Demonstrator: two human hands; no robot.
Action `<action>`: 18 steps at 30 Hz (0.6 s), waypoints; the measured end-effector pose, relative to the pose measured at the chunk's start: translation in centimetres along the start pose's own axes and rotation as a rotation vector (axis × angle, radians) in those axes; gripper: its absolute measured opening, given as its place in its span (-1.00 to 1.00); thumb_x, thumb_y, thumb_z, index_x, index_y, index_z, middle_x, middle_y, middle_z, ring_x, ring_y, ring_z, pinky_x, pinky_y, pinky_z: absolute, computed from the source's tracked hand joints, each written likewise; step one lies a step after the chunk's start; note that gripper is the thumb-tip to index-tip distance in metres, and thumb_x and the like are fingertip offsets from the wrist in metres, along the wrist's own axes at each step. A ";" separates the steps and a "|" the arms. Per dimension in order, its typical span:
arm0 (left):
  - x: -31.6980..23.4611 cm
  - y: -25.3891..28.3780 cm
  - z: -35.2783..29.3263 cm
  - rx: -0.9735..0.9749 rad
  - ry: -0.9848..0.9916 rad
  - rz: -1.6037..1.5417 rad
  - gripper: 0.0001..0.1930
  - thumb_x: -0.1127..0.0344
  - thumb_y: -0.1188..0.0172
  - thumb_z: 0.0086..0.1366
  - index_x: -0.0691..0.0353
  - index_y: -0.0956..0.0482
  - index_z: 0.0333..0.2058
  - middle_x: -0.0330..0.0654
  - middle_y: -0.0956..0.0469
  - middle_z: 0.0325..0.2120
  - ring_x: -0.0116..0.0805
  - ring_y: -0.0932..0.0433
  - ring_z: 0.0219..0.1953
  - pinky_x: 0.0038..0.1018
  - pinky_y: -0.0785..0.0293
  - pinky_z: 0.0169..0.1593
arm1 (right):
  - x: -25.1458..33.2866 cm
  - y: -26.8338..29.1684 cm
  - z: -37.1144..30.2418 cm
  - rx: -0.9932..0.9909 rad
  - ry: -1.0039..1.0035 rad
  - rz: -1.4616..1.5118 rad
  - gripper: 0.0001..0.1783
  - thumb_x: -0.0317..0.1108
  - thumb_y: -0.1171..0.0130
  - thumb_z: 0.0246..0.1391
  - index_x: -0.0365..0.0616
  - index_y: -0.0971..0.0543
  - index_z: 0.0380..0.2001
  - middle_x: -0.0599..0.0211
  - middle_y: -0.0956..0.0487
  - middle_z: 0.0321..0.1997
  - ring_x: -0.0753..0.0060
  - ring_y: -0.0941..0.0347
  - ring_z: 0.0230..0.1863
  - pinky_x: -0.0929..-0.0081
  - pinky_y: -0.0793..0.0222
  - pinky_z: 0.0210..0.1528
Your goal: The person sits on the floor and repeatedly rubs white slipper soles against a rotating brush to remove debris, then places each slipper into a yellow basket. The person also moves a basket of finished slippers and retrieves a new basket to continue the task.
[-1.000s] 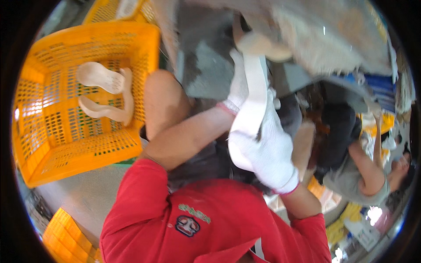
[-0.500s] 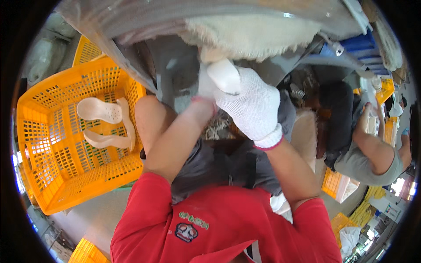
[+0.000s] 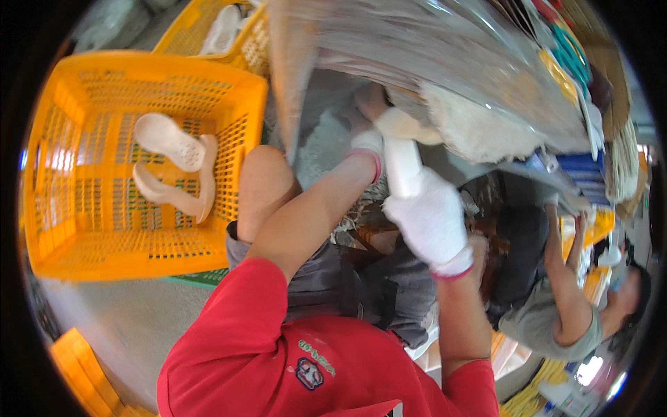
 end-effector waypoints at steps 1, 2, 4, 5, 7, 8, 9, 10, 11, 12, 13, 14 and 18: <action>-0.3 -0.3 -1.2 -0.034 -0.010 0.016 -0.25 -0.31 -0.05 0.54 0.24 -0.38 0.35 -0.03 -0.63 0.13 -0.09 -0.62 0.17 -0.22 -0.54 0.29 | 0.9 0.2 -1.1 -0.021 0.158 -0.160 -0.69 -0.29 -0.41 0.00 -0.18 -0.66 -0.18 -0.05 -0.67 -0.24 -0.15 -0.67 -0.21 0.05 -0.63 -0.15; -0.5 -0.4 -2.5 -0.061 -0.003 0.024 -0.26 -0.33 0.00 0.55 0.23 -0.41 0.34 -0.04 -0.64 0.13 -0.09 -0.62 0.17 -0.22 -0.54 0.29 | 1.6 0.3 -2.3 -0.064 0.279 -0.296 -0.75 -0.30 -0.36 0.08 -0.25 -0.64 -0.23 -0.11 -0.71 -0.23 -0.20 -0.69 -0.19 0.07 -0.65 -0.15; -0.2 -0.2 -4.1 -0.150 0.048 0.069 -0.25 -0.37 0.08 0.58 0.22 -0.48 0.31 -0.05 -0.65 0.13 -0.11 -0.62 0.16 -0.22 -0.54 0.30 | -1.7 -0.1 -5.8 -0.041 0.025 0.273 -0.62 -0.33 -0.40 0.12 -0.30 -0.69 -0.02 -0.03 -0.77 -0.10 0.02 -0.76 -0.09 0.21 -0.66 0.00; 0.4 -0.2 -4.3 -0.156 0.131 -0.062 -0.24 -0.39 0.12 0.60 0.21 -0.51 0.30 -0.06 -0.66 0.12 -0.11 -0.62 0.16 -0.22 -0.54 0.30 | -4.9 -1.8 -7.7 0.072 -0.390 0.696 -0.38 -0.27 -0.41 0.12 -0.35 -0.62 0.22 0.07 -0.72 0.15 0.31 -0.68 0.12 0.34 -0.60 0.17; 1.2 0.1 -3.8 -0.119 0.153 -0.201 -0.32 -0.28 0.12 0.63 0.21 -0.55 0.28 -0.07 -0.68 0.10 -0.11 -0.64 0.16 -0.20 -0.54 0.33 | -6.5 -2.9 -9.1 -0.012 -0.495 1.093 -0.49 -0.31 -0.36 0.20 -0.36 -0.62 0.16 0.12 -0.70 0.14 0.21 -0.65 0.14 0.24 -0.56 0.25; 1.2 -0.1 -3.3 -0.026 0.098 -0.297 -0.42 -0.15 0.08 0.65 0.22 -0.55 0.28 -0.08 -0.71 0.08 -0.11 -0.66 0.16 -0.17 -0.53 0.35 | -7.2 -3.1 -9.3 -0.040 -0.579 1.061 -0.54 -0.33 -0.35 0.22 -0.35 -0.64 0.13 0.14 -0.70 0.13 0.20 -0.65 0.12 0.23 -0.55 0.25; 1.1 0.0 -2.6 0.042 0.046 -0.292 -0.43 -0.14 0.08 0.65 0.20 -0.55 0.28 -0.08 -0.70 0.10 -0.11 -0.65 0.18 -0.16 -0.52 0.38 | -7.4 -3.0 -9.0 -0.072 -0.507 1.091 -0.59 -0.34 -0.33 0.25 -0.34 -0.65 0.10 0.17 -0.70 0.11 0.19 -0.65 0.10 0.22 -0.55 0.26; 1.0 0.1 -2.1 0.054 0.022 -0.254 -0.44 -0.10 0.07 0.65 0.20 -0.55 0.30 -0.02 -0.68 0.14 -0.09 -0.64 0.20 -0.16 -0.51 0.38 | -7.5 -2.7 -8.5 -0.113 -0.409 1.192 -0.63 -0.36 -0.32 0.27 -0.32 -0.66 0.08 0.18 -0.70 0.10 0.19 -0.65 0.08 0.22 -0.55 0.25; 0.5 0.8 -1.8 0.000 -0.033 -0.114 -0.45 -0.10 0.03 0.63 0.22 -0.56 0.26 -0.01 -0.69 0.11 -0.06 -0.64 0.19 -0.17 -0.52 0.35 | -7.9 -2.7 -8.2 -0.105 -0.421 1.180 -0.63 -0.37 -0.33 0.26 -0.32 -0.66 0.07 0.17 -0.72 0.05 0.23 -0.65 0.05 0.22 -0.56 0.20; 0.0 1.2 -2.2 -0.061 -0.056 0.031 -0.46 -0.11 -0.02 0.61 0.23 -0.58 0.23 0.01 -0.69 0.08 -0.04 -0.65 0.18 -0.17 -0.53 0.32 | -7.9 -2.1 -7.6 -0.079 -0.308 1.034 -0.64 -0.37 -0.34 0.25 -0.32 -0.67 0.06 0.15 -0.73 0.00 0.27 -0.66 0.03 0.22 -0.58 0.14; -1.0 1.9 -2.9 -0.135 -0.095 0.301 -0.47 -0.11 -0.06 0.60 0.24 -0.59 0.20 0.03 -0.69 0.06 -0.02 -0.65 0.16 -0.18 -0.55 0.29 | -8.1 -1.7 -7.3 -0.040 -0.260 1.005 -0.64 -0.37 -0.35 0.24 -0.33 -0.67 0.06 0.13 -0.74 -0.04 0.32 -0.66 0.00 0.22 -0.59 0.09; -2.0 2.1 -4.3 -0.199 -0.097 0.608 -0.48 -0.11 -0.10 0.58 0.25 -0.61 0.17 0.04 -0.70 0.03 0.00 -0.66 0.15 -0.19 -0.56 0.26 | -8.3 -1.4 -7.1 0.051 -0.196 0.948 -0.64 -0.38 -0.36 0.24 -0.33 -0.67 0.05 0.12 -0.75 -0.09 0.36 -0.66 -0.02 0.22 -0.60 0.03; -10.7 3.5 -13.3 -0.529 -0.091 1.248 -0.49 -0.11 -0.27 0.50 0.30 -0.66 0.04 0.11 -0.71 -0.08 0.10 -0.67 0.10 -0.22 -0.61 0.15 | -12.7 1.9 -7.5 -0.044 -0.068 0.071 -0.61 -0.33 -0.36 0.25 -0.36 -0.68 0.06 0.05 -0.77 -0.06 0.27 -0.69 0.00 0.24 -0.61 0.04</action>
Point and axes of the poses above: each hand's wrist, its own z-axis towards the middle knuckle, its own y-axis out of the back of the hand, x = y × z, the point moved 5 cm from there along z, towards the middle knuckle
